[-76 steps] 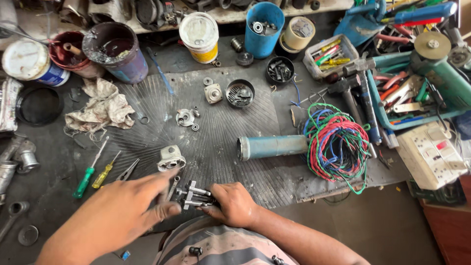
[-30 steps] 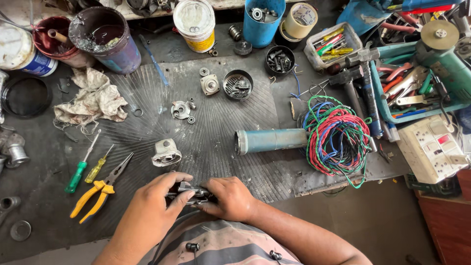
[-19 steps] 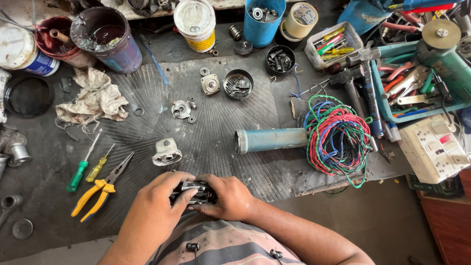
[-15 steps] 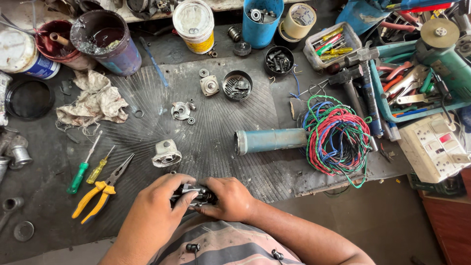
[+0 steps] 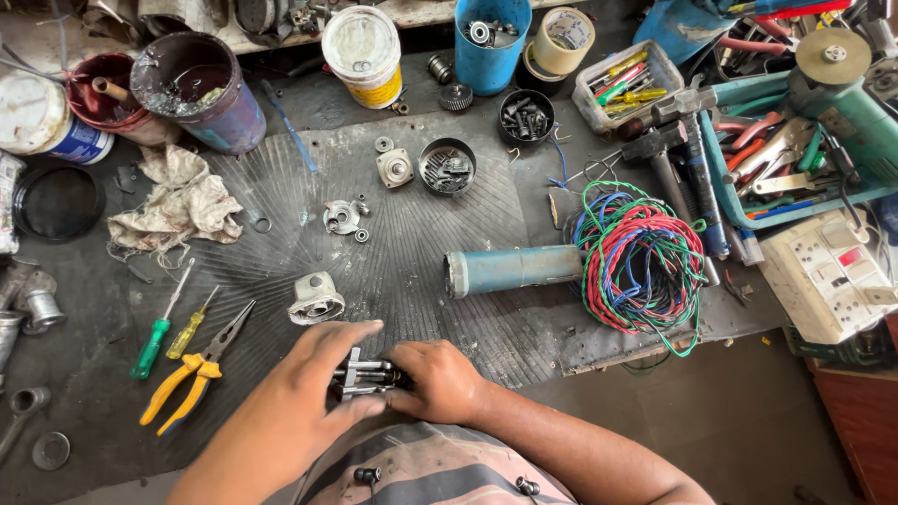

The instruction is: The person disassembles a power tool at a workbench, using screwdrivers and pliers to remove screws and separate the housing, then handles the internal motor and gear components and reassembles the parts back together by hand.

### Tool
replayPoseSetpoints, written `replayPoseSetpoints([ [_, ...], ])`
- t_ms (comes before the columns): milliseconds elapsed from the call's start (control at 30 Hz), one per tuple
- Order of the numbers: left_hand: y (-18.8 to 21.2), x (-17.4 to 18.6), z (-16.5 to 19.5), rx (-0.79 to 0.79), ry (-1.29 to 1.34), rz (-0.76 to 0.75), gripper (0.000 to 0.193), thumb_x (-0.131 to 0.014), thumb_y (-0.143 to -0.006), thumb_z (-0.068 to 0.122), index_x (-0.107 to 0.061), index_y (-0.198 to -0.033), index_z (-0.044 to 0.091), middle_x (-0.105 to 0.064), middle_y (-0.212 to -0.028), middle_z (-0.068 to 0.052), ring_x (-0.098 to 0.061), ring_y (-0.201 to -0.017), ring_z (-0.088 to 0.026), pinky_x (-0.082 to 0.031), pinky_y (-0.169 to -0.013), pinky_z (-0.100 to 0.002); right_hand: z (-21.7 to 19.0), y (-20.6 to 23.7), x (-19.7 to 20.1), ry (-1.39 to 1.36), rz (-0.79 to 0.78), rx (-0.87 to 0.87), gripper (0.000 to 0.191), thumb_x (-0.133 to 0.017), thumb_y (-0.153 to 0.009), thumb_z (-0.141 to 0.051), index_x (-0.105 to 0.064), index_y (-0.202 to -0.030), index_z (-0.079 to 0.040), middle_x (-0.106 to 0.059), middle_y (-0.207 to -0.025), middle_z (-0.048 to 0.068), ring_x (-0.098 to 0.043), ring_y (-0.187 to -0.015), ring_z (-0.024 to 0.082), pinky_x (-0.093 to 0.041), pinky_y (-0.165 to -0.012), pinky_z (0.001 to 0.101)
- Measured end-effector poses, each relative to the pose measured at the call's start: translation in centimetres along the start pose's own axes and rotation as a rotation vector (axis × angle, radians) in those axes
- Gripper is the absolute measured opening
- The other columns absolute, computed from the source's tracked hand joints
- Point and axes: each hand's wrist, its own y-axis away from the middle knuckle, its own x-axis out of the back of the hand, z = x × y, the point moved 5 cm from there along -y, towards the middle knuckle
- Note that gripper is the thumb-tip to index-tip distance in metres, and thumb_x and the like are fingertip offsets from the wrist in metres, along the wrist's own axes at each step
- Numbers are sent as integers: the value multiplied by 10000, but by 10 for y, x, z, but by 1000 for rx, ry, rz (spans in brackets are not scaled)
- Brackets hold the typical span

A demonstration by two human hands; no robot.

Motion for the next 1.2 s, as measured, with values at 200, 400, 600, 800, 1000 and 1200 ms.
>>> replayPoseSetpoints([
  [200, 33, 10, -47, 674, -177, -644, 900, -762, -847, 500, -262, -1549, 238, -766, -1123, -79, -794, -980, -250, -588, -873, -335, -3, 0, 4, -31, 1, -32, 397, -808, -800, -225, -644, -1097, -18, -647, -847, 149, -671, -771, 382, -543, -672, 465],
  [400, 17, 24, -43, 543, 167, -376, 581, -752, -890, 426, -471, -1300, 125, -720, -1299, 50, -669, -809, -280, -598, -697, -341, 0, 0, 7, -28, 55, -29, 404, -810, -810, -234, -654, -1112, -15, -665, -841, 145, -679, -759, 372, -550, -672, 455],
  [600, 2, 31, -30, 275, -329, -363, 713, -780, -836, 558, -556, -1438, 248, -754, -1135, 76, -753, -900, -195, -577, -772, -331, 0, 1, 6, -14, 55, -33, 380, -833, -820, -244, -664, -1076, -20, -663, -800, 136, -681, -719, 366, -538, -635, 453],
  [800, 4, 34, -15, -419, -388, -105, 508, -712, -732, 284, -618, -1214, 157, -724, -1273, -48, -685, -1076, -259, -558, -832, -378, 0, 2, 10, -91, 92, -12, 363, -803, -863, -259, -668, -1116, -37, -681, -865, 116, -702, -776, 342, -568, -686, 429],
  [1000, 17, 2, -53, 198, -80, -80, 447, -772, -869, 245, -694, -1301, 163, -721, -801, -13, -696, -719, -139, -560, -659, -286, 5, 6, 4, -50, 67, -13, 365, -832, -842, -289, -661, -1043, -37, -675, -829, 124, -682, -745, 361, -537, -644, 453],
  [1200, 39, -40, -77, 634, 514, 57, 266, -720, -897, 171, -768, -1129, 50, -733, -599, -72, -600, -539, -62, -474, -508, -248, 10, 7, 0, -47, 75, -19, 328, -829, -805, -270, -641, -966, -54, -647, -797, 123, -676, -731, 356, -531, -638, 451],
])
